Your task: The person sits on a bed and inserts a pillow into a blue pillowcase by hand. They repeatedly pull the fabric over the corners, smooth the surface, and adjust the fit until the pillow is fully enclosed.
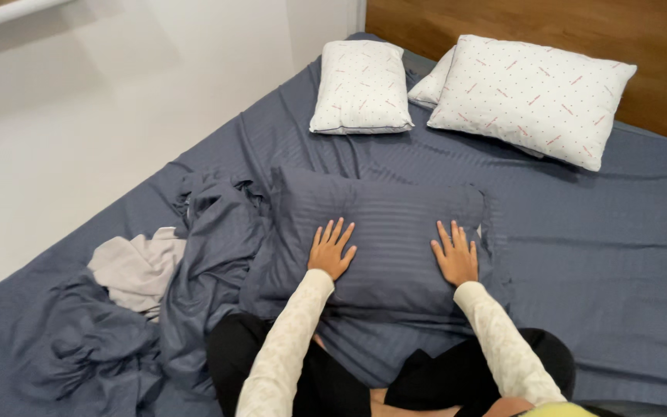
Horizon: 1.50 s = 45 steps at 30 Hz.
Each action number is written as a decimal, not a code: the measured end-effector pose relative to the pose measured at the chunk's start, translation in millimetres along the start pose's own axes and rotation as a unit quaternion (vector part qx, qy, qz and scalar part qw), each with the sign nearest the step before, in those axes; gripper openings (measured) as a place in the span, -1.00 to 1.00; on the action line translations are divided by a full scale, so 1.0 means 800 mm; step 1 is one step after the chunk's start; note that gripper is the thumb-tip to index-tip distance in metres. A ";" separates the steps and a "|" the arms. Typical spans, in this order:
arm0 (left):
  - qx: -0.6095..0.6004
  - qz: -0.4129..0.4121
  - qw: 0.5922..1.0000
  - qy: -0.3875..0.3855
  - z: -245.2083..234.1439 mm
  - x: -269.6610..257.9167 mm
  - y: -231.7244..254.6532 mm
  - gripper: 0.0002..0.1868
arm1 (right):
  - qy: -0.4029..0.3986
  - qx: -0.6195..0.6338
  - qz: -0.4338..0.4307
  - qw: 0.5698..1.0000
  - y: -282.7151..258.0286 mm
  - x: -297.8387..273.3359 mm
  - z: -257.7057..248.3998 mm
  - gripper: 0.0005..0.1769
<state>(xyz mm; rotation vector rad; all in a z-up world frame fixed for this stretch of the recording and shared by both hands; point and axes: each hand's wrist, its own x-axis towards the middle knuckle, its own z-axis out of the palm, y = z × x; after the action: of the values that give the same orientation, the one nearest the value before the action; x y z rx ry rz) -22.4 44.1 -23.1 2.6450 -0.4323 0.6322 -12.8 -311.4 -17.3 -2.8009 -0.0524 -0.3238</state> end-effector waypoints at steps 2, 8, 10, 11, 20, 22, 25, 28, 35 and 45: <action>-0.029 -0.013 0.997 -0.073 0.008 0.008 -0.009 -0.29 | -0.018 -0.009 0.021 1.000 -0.003 0.010 -0.013 -0.27; 0.036 -0.140 0.980 -0.134 -0.018 -0.022 -0.053 -0.21 | -0.008 -0.030 0.024 0.999 -0.003 -0.055 -0.040 -0.25; 0.037 -0.239 0.959 -0.148 -0.026 -0.043 -0.072 -0.18 | -0.018 -0.018 0.040 0.999 -0.003 -0.066 -0.046 -0.25; 0.004 -0.272 0.951 -0.146 -0.027 -0.051 -0.081 -0.16 | -0.022 -0.012 0.049 0.999 -0.003 -0.068 -0.050 -0.24; -0.112 -0.381 0.917 0.017 -0.018 -0.063 -0.098 -0.19 | 0.018 0.067 0.193 0.979 -0.011 -0.042 -0.058 -0.06; -0.121 -0.398 0.908 0.047 -0.016 -0.060 -0.098 -0.32 | 0.026 0.074 0.300 0.951 -0.004 -0.046 -0.057 -0.12; -0.098 -0.385 0.914 0.076 -0.016 -0.051 -0.105 -0.40 | 0.073 0.087 0.311 0.944 0.015 -0.063 -0.063 -0.22; -0.079 -0.363 0.924 0.089 -0.019 -0.057 -0.118 -0.42 | 0.110 0.086 0.306 0.942 0.031 -0.062 -0.064 -0.32; 0.035 -0.357 0.934 -0.013 -0.023 -0.062 -0.130 -0.52 | 0.050 -0.123 0.199 0.971 0.040 -0.039 -0.068 -0.60; 0.036 -0.044 0.998 0.011 0.001 0.023 -0.012 -0.37 | 0.006 -0.058 -0.154 0.986 -0.116 -0.020 -0.032 -0.25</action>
<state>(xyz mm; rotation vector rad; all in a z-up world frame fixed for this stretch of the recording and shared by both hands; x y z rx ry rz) -3.3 48.6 -17.5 2.7061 -0.2895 0.6597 -40.7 -231.6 31.2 -2.9024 -0.4823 -0.4290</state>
